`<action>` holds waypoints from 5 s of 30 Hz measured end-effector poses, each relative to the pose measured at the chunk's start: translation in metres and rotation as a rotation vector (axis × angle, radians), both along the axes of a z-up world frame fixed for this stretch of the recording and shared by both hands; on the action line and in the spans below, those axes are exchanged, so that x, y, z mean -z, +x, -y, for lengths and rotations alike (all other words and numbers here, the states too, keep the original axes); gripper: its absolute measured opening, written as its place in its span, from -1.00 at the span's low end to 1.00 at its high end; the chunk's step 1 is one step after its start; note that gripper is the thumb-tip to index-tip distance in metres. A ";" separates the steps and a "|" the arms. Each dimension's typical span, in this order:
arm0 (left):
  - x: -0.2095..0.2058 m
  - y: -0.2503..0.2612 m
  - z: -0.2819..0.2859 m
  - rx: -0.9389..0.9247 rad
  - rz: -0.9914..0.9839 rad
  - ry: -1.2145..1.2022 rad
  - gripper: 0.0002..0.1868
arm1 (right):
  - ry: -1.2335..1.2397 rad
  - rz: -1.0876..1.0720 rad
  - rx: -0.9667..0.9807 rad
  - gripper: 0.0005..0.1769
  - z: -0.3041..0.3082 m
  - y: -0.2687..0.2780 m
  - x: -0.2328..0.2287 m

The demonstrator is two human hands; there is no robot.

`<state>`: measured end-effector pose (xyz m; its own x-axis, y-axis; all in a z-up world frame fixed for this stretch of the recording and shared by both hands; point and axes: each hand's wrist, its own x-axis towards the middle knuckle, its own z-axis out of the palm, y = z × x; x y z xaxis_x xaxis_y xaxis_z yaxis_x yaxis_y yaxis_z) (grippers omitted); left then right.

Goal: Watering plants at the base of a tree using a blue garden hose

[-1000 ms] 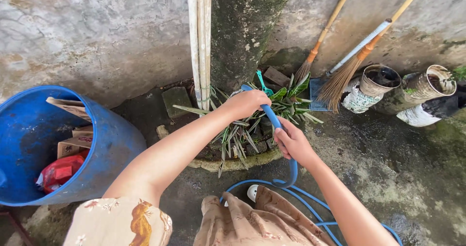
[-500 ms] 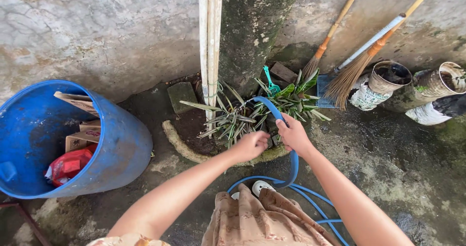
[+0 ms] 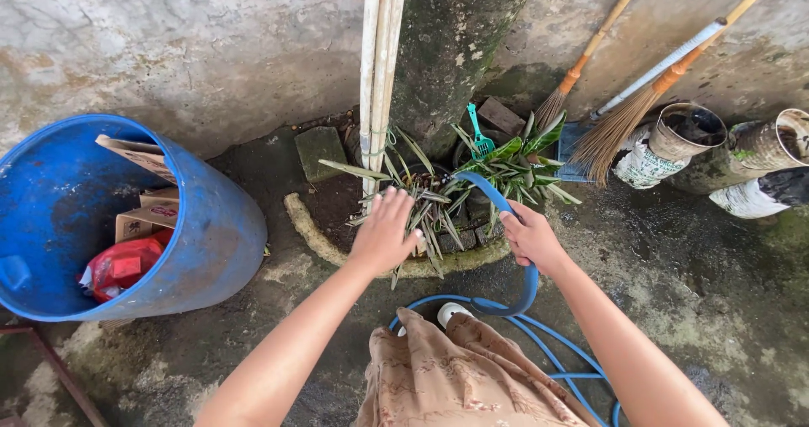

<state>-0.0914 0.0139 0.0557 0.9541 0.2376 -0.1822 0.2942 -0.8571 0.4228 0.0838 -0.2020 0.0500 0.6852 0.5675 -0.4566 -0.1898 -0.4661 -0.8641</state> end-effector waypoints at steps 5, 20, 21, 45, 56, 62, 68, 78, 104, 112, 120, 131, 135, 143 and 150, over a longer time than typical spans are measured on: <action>0.030 -0.008 -0.024 -0.102 0.038 0.108 -0.27 | 0.033 -0.014 0.047 -0.46 0.008 -0.012 0.000; 0.061 -0.047 -0.023 -0.327 0.124 0.073 -0.24 | 0.044 0.006 0.077 -0.47 0.000 -0.028 0.019; 0.065 -0.049 -0.022 -0.338 0.122 0.062 -0.24 | 0.049 0.009 0.074 -0.46 -0.002 -0.028 0.020; 0.048 -0.074 0.002 -0.358 0.208 0.018 -0.25 | 0.075 0.051 0.124 -0.46 -0.036 -0.034 0.033; 0.055 -0.077 -0.001 -0.349 0.184 0.077 -0.26 | 0.076 0.019 0.073 -0.46 -0.031 -0.042 0.028; 0.056 -0.077 0.001 -0.348 0.180 0.075 -0.27 | 0.061 0.018 0.049 -0.46 -0.024 -0.051 0.032; 0.066 -0.082 0.001 -0.343 0.156 0.091 -0.27 | 0.046 -0.014 0.039 -0.45 -0.010 -0.052 0.035; 0.069 -0.085 0.002 -0.332 0.112 0.089 -0.27 | 0.004 -0.043 0.005 -0.48 0.008 -0.063 0.048; 0.087 -0.119 0.018 -0.380 0.040 0.058 -0.27 | -0.118 -0.102 -0.140 -0.46 0.003 -0.072 0.069; 0.090 -0.123 0.018 -0.389 0.041 0.044 -0.28 | -0.108 -0.126 -0.131 -0.46 0.005 -0.068 0.065; 0.092 -0.122 0.020 -0.375 0.075 0.076 -0.27 | -0.111 -0.064 -0.096 -0.47 0.002 -0.058 0.064; 0.094 -0.116 0.019 -0.367 0.050 0.035 -0.28 | -0.167 -0.047 -0.037 -0.51 0.034 -0.027 0.063; 0.096 -0.113 0.016 -0.361 0.047 0.026 -0.28 | -0.131 -0.057 -0.011 -0.49 0.041 -0.016 0.076; 0.088 -0.107 0.012 -0.365 0.052 0.053 -0.27 | -0.037 0.022 0.066 -0.47 0.013 -0.022 0.016; 0.090 -0.113 0.007 -0.410 0.033 0.051 -0.29 | 0.020 0.041 0.102 -0.43 -0.005 -0.006 0.002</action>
<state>-0.2043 0.0070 -0.0345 0.7836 0.6073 -0.1314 0.6028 -0.6919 0.3973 0.0779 -0.1969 0.0479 0.7576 0.5029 -0.4161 -0.1996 -0.4285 -0.8812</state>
